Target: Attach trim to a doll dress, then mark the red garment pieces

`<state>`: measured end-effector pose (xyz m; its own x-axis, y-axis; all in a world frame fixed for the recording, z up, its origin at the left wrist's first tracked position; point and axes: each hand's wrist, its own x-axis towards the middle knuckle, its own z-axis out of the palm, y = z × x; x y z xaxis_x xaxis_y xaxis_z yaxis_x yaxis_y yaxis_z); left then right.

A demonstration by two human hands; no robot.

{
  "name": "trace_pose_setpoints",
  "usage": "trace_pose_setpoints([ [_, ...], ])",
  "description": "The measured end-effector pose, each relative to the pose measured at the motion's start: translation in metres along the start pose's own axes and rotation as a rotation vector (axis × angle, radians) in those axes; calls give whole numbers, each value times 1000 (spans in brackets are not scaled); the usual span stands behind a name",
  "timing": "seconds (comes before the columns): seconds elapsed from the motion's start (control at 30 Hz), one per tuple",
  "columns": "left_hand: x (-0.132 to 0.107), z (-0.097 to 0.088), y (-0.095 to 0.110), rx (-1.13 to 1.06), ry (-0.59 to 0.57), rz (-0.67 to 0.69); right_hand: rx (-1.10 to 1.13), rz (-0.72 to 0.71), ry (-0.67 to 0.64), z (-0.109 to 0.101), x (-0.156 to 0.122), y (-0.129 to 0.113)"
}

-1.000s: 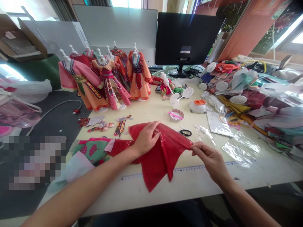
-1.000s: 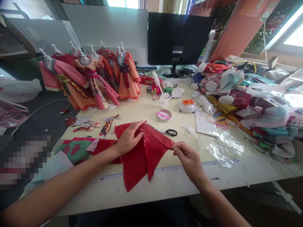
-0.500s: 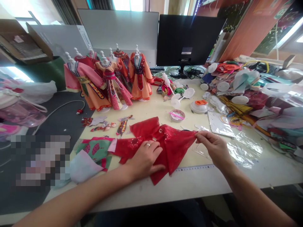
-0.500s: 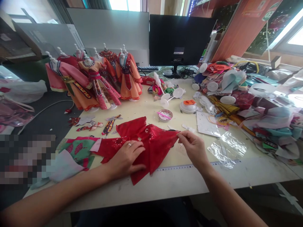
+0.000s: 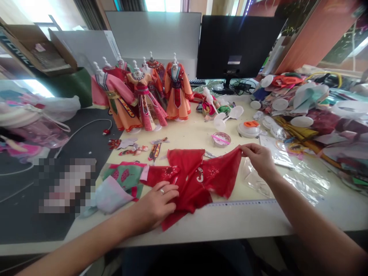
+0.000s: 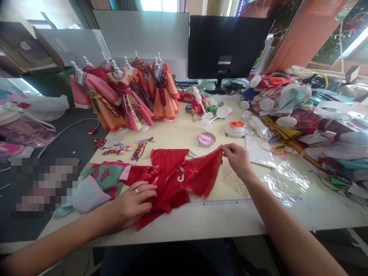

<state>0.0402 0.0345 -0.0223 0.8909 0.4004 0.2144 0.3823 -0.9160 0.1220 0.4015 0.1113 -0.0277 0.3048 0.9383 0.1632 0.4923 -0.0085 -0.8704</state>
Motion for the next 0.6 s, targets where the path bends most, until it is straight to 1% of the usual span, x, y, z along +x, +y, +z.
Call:
trace_pose_setpoints([
  [0.07,-6,-5,3,5,-28,-4,-32,-8,-5,6,6,2],
  [0.17,-9,-6,7,4,-41,-8,-91,-22,-26,14,11,5],
  [0.23,-9,-6,9,3,-47,-25,-137,-33,-49,16,10,7],
  [0.3,-8,-6,10,-5,-46,-73,-180,-48,-74,13,8,8],
  [0.37,-5,-7,11,-18,-18,-142,-203,-68,-77,8,4,7],
  [0.43,0,-7,13,-18,58,-193,-205,-92,-29,1,-2,3],
  [0.5,6,-6,17,-14,125,-200,-205,-162,67,-5,-14,-4],
  [0.53,10,-4,20,-16,135,-188,-204,-230,108,-7,-23,-9],
  [0.57,14,-1,23,-19,127,-170,-207,-318,117,-9,-34,-14],
  [0.6,17,2,26,-23,100,-151,-192,-419,51,-8,-46,-19],
])
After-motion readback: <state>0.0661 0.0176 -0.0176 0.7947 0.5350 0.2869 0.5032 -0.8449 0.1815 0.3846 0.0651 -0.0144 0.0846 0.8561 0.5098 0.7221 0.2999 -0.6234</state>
